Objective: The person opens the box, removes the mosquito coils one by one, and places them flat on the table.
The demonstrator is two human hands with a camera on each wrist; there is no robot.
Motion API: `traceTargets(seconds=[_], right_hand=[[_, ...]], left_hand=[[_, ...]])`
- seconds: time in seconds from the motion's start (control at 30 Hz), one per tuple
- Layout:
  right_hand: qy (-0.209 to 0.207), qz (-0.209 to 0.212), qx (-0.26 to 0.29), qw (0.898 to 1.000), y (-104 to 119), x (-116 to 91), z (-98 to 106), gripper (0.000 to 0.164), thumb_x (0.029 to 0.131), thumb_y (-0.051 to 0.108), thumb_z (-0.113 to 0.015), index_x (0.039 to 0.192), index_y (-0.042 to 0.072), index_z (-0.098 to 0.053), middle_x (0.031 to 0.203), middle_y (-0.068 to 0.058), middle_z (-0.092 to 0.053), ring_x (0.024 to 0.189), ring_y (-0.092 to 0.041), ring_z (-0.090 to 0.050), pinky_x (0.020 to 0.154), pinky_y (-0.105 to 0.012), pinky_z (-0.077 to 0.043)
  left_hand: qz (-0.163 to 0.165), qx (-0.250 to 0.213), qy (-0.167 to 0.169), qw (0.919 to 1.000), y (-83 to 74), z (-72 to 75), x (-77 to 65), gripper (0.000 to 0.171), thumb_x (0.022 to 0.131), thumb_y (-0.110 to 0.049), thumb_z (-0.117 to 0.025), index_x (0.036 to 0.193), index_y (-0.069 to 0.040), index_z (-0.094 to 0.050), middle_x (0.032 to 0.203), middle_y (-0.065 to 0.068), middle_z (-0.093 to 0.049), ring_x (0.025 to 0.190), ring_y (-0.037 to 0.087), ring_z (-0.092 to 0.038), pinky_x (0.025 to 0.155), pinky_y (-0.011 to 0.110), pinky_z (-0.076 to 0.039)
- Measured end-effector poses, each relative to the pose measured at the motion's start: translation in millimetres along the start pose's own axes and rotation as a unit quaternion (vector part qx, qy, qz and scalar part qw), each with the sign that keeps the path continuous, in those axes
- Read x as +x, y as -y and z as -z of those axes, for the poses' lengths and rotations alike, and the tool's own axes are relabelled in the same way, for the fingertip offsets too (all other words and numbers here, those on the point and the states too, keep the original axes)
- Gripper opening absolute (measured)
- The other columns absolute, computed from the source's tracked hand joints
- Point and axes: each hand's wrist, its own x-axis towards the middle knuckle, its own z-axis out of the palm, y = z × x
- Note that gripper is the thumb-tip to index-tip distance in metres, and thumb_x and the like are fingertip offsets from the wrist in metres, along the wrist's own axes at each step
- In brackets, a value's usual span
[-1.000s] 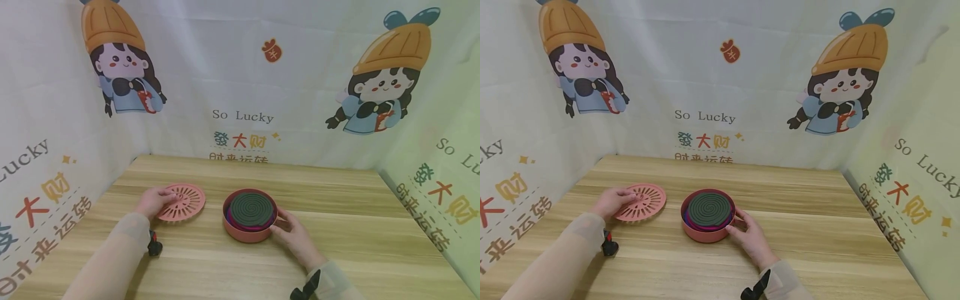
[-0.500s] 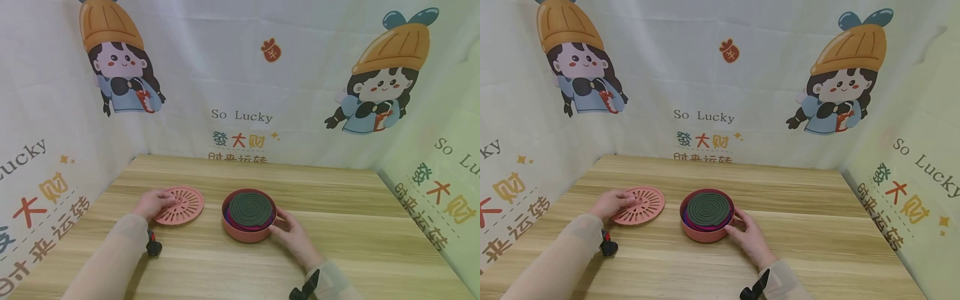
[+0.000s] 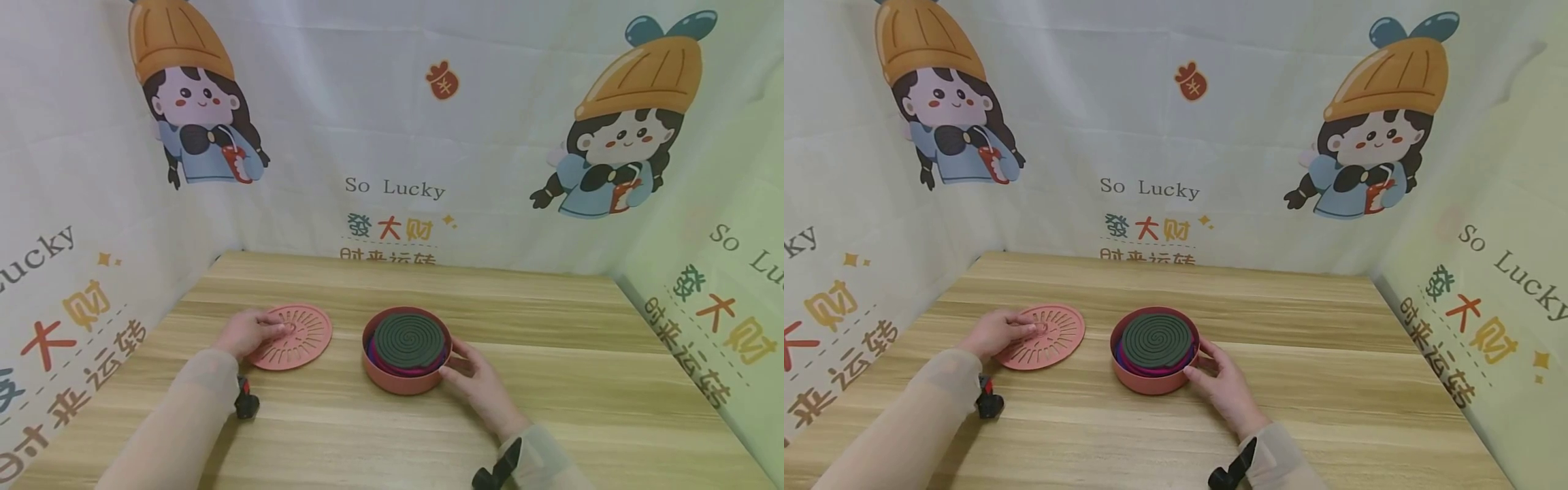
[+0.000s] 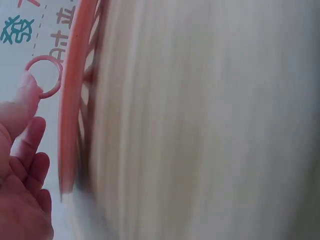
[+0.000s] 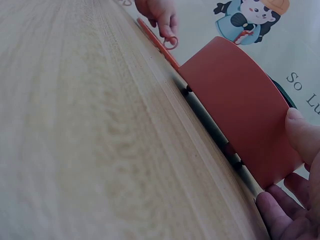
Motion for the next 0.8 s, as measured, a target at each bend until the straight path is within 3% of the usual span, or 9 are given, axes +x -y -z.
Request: traceTargets(seconds=[0.1,0.23,0.37,0.43,0.53,0.67,0.8], right_hand=[[0.001,-0.001,-0.001,1.000,1,0,0,0.062,0.087,0.019,-0.072,0.143,0.015,-0.047,0.145,-0.008,-0.043,0.125,-0.030,-0.049,0.101,-0.045,-0.044],[-0.001,-0.002,-0.004,1.000,1,0,0,0.062,0.087,0.019,-0.073,0.143,0.015,-0.047,0.145,-0.008,-0.043,0.125,-0.030,-0.049,0.102,-0.046,-0.044],[-0.002,-0.001,-0.001,1.000,1,-1,0,0.062,0.087,0.019,-0.072,0.143,0.014,-0.047,0.145,-0.009,-0.043,0.125,-0.031,-0.049,0.102,-0.046,-0.044],[-0.002,0.000,0.002,1.000,1,-1,0,0.061,0.087,0.018,-0.072,0.143,0.013,-0.047,0.146,-0.009,-0.043,0.125,-0.031,-0.048,0.102,-0.046,-0.043],[-0.003,-0.003,0.003,1.000,1,-1,1,0.061,0.086,0.018,-0.072,0.142,0.013,-0.047,0.145,-0.009,-0.044,0.125,-0.031,-0.048,0.103,-0.046,-0.043],[-0.004,-0.006,-0.004,1.000,1,-1,1,0.062,0.086,0.018,-0.073,0.142,0.013,-0.047,0.145,-0.009,-0.044,0.125,-0.030,-0.049,0.103,-0.046,-0.043],[-0.006,-0.005,-0.007,1.000,1,0,1,0.061,0.086,0.018,-0.073,0.142,0.013,-0.047,0.145,-0.009,-0.044,0.124,-0.031,-0.049,0.103,-0.047,-0.042]], left_hand=[[-0.008,-0.005,0.005,0.9999,-4.2,1.8,-2.0,0.047,0.092,-0.033,-0.066,0.129,-0.005,-0.061,0.130,0.020,-0.053,0.109,0.028,-0.048,0.092,0.043,-0.043],[-0.017,-0.037,0.005,0.9991,-13.8,3.0,-4.4,0.052,0.095,-0.033,-0.061,0.138,-0.006,-0.052,0.120,0.015,-0.062,0.106,0.025,-0.056,0.090,0.038,-0.044],[-0.043,-0.049,0.012,0.9978,-31.3,-3.6,-10.1,0.056,0.095,-0.042,-0.059,0.140,-0.009,-0.050,0.126,0.016,-0.059,0.112,0.028,-0.057,0.099,0.046,-0.042],[-0.060,-0.055,0.019,0.9965,-41.6,-11.4,-15.4,0.061,0.093,-0.048,-0.059,0.141,-0.011,-0.050,0.136,0.015,-0.051,0.121,0.031,-0.050,0.104,0.050,-0.038],[-0.083,-0.098,0.035,0.9911,-56.6,-27.9,-23.3,0.061,0.092,-0.047,-0.060,0.141,-0.011,-0.050,0.146,0.015,-0.042,0.133,0.033,-0.039,0.109,0.052,-0.032],[-0.104,-0.165,0.046,0.9797,-73.7,-52.1,-32.1,0.055,0.093,-0.037,-0.063,0.139,-0.009,-0.051,0.146,0.016,-0.041,0.138,0.033,-0.031,0.113,0.051,-0.025],[-0.115,-0.191,0.049,0.9735,-86.6,-73.3,-40.4,0.051,0.092,-0.034,-0.064,0.137,-0.013,-0.054,0.146,0.012,-0.041,0.138,0.031,-0.030,0.113,0.050,-0.026]])
